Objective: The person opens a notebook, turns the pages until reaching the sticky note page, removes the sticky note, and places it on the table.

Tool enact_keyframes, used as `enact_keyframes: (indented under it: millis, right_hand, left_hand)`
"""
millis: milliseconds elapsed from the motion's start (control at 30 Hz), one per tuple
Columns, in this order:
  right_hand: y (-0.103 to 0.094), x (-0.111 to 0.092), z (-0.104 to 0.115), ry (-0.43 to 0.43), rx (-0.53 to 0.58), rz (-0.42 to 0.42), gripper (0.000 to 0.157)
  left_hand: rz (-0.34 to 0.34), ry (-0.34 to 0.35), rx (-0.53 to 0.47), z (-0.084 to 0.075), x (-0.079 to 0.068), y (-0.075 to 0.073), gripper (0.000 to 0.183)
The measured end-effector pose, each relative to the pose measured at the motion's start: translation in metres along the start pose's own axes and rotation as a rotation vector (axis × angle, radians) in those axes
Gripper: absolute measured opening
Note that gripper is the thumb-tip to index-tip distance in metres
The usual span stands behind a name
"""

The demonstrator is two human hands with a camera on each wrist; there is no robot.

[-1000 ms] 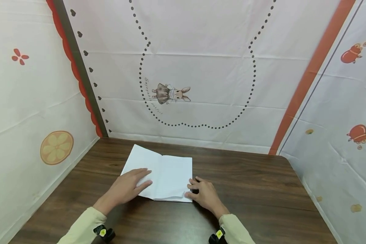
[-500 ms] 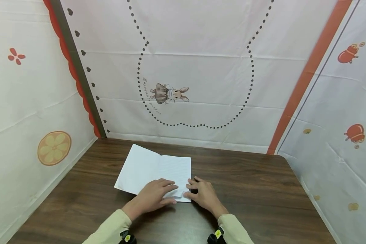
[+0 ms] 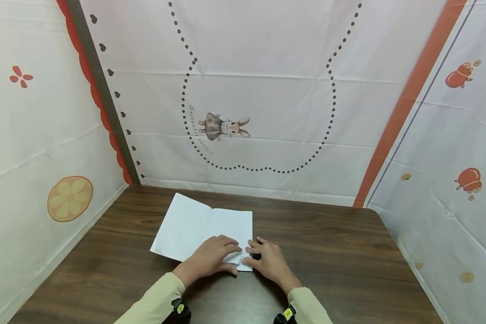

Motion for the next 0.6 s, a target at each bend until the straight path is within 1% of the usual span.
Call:
enact_keyframes:
  millis: [100,200,267,367,467,600]
  right_hand:
    - [0.000,0.000,0.000,0.003,-0.001,0.004,0.048]
    - [0.000,0.001,0.000,0.002,-0.001,0.003,0.049]
    - [-0.001,0.002,0.000,0.010,-0.007,-0.003,0.052]
    - [-0.002,0.002,0.000,0.036,-0.014,-0.011,0.057]
    - [-0.002,0.001,0.002,0.035,-0.023,-0.016,0.058]
    - [-0.001,0.000,0.002,0.024,-0.020,-0.007,0.057]
  left_hand:
    - [-0.015,0.000,0.013,0.002,0.000,-0.005,0.051]
    - [-0.072,0.008,0.065,0.004,0.001,-0.009,0.033]
    - [-0.130,-0.003,0.108,0.006,0.002,-0.012,0.022]
    - [-0.228,-0.047,0.164,0.008,0.001,-0.017,0.010]
    - [-0.320,-0.089,0.194,0.011,-0.003,-0.025,0.009]
    - [-0.454,-0.127,0.198,0.016,-0.014,-0.043,0.013]
Point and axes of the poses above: each hand's wrist, its own x-axis towards the middle knuckle, its own y-axis out of the palm, z = x × y, the point moved 6 cm from there along x, towards the middle knuckle, and after that the axes turned 6 degrees about -y, right-handed, at the moved point
